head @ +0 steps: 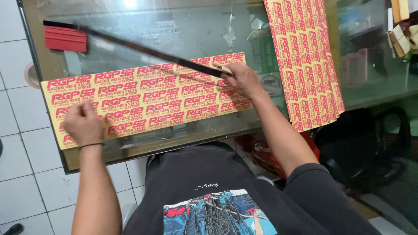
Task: The person uses a metal ruler and a utility knife to cut a large sheet of red and yellow patterned stickers on a glass table. They align the ruler, slice along the edge, and then use a red squeegee to smooth the cut sections before separating them.
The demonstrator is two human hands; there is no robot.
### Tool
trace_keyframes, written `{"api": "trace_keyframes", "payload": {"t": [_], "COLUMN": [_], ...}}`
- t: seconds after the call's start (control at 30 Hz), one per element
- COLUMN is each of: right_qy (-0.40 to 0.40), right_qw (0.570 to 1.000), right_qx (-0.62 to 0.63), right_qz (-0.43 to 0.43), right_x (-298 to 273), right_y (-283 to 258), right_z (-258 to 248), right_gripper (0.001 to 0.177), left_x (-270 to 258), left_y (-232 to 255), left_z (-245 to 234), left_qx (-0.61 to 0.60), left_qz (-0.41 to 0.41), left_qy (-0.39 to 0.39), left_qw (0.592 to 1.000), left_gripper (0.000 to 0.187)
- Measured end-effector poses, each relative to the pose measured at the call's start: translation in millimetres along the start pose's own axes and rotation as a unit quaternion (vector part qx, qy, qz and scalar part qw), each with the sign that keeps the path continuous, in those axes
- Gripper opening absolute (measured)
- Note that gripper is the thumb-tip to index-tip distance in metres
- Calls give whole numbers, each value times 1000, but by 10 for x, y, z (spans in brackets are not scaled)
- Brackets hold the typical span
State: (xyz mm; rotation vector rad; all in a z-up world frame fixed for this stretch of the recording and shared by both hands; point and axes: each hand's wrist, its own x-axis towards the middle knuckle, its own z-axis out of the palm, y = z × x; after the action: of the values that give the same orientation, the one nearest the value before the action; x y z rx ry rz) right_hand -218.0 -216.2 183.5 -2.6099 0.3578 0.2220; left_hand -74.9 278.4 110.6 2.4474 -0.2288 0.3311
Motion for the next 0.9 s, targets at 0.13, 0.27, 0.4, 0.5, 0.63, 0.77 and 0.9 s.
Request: {"api": "trace_keyframes", "payload": {"t": [0.13,0.27,0.4,0.5,0.63,0.77,0.9], "right_qy": [112,210,292,313,286,276,279], "right_qw": [991,967,939,923,916,908,907], "right_qx": [73,147,178,209,226,227,211], "right_qz": [-26,-14,19,77,166,220,236], "right_x": [-152,-255,-416,-538,-725,-806,-787], "right_y": [568,878,1088,1156,1287,1366,1267], "right_z": [-5,19,164,190,287,457,543], "right_gripper": [16,13,16,23,23,52,50], "left_x": [-254,-277,-86,44,273,872,1362], "left_y": [1379,2219,2715,2631,2661,2623,2257], "left_z": [1031,2083,2851,3597,3724,3491,3258], "left_qx": [-69,16,45,42,7,1,-83], "left_qz": [152,267,361,420,474,353,253], "left_qy": [-89,-201,-145,-50,-130,-109,-133], "left_qw": [982,942,920,905,871,929,955], "left_gripper": [19,49,68,23,24,10,49]}}
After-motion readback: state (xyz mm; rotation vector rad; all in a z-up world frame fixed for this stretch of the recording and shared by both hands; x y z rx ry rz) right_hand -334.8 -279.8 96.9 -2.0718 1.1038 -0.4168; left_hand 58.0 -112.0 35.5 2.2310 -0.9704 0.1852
